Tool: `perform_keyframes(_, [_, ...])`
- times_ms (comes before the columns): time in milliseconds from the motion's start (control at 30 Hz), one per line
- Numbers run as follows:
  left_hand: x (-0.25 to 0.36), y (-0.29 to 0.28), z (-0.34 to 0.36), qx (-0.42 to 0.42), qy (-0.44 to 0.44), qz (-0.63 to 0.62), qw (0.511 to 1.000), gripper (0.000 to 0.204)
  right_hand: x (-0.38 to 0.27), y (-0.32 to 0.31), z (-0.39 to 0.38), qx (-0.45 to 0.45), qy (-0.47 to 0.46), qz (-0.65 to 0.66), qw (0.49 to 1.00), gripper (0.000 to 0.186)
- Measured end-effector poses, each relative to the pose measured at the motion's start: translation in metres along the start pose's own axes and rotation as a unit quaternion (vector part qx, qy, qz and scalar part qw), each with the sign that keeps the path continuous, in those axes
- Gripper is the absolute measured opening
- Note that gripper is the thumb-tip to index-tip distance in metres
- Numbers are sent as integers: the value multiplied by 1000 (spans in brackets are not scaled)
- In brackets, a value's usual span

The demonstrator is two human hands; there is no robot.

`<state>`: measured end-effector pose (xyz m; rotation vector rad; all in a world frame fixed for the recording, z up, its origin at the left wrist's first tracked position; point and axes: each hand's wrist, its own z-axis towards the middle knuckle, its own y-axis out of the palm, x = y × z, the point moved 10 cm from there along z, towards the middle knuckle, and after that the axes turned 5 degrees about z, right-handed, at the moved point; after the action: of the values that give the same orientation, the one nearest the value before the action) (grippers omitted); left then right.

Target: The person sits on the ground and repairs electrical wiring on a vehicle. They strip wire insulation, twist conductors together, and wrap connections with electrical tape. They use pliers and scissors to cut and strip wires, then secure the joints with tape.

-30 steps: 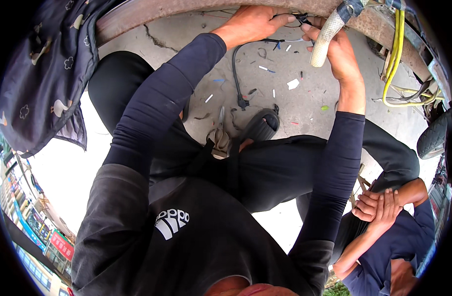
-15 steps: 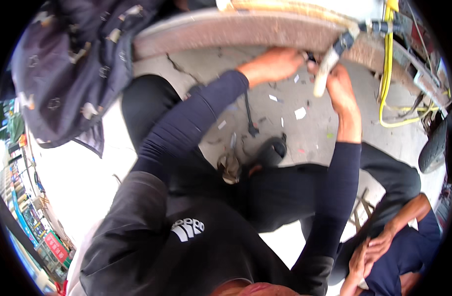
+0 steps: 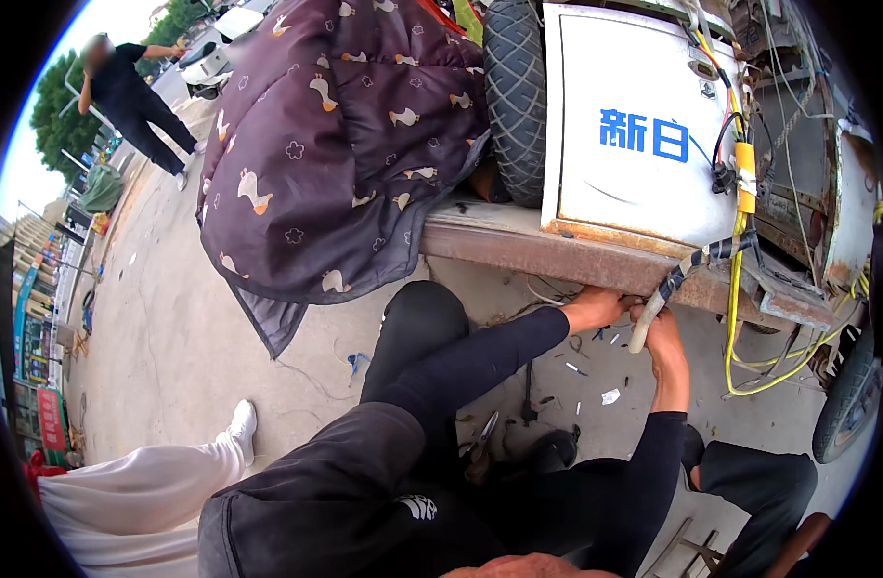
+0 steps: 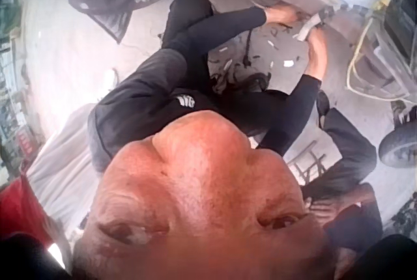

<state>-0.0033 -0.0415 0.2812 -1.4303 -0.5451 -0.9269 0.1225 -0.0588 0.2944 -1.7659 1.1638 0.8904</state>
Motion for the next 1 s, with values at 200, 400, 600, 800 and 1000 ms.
perform_keyframes(200, [-10,-8,-32,-71,-139,-111,981,34,44,11,7,37,8,75,997,33])
perform_keyframes(400, [-28,18,-52,-1,-136,-196,971,28,38,35,-53,131,31,43,990,39])
perform_keyframes(600, [-159,47,10,2,-191,-172,966,28,54,161,-93,-187,-16,55,981,33])
perform_keyframes(800, [-83,139,-12,-159,-117,-350,916,40,204,59,-88,146,-14,-177,973,44])
perform_keyframes(1000, [-95,164,15,-254,-94,-445,854,33,447,76,-46,124,171,-226,951,55])
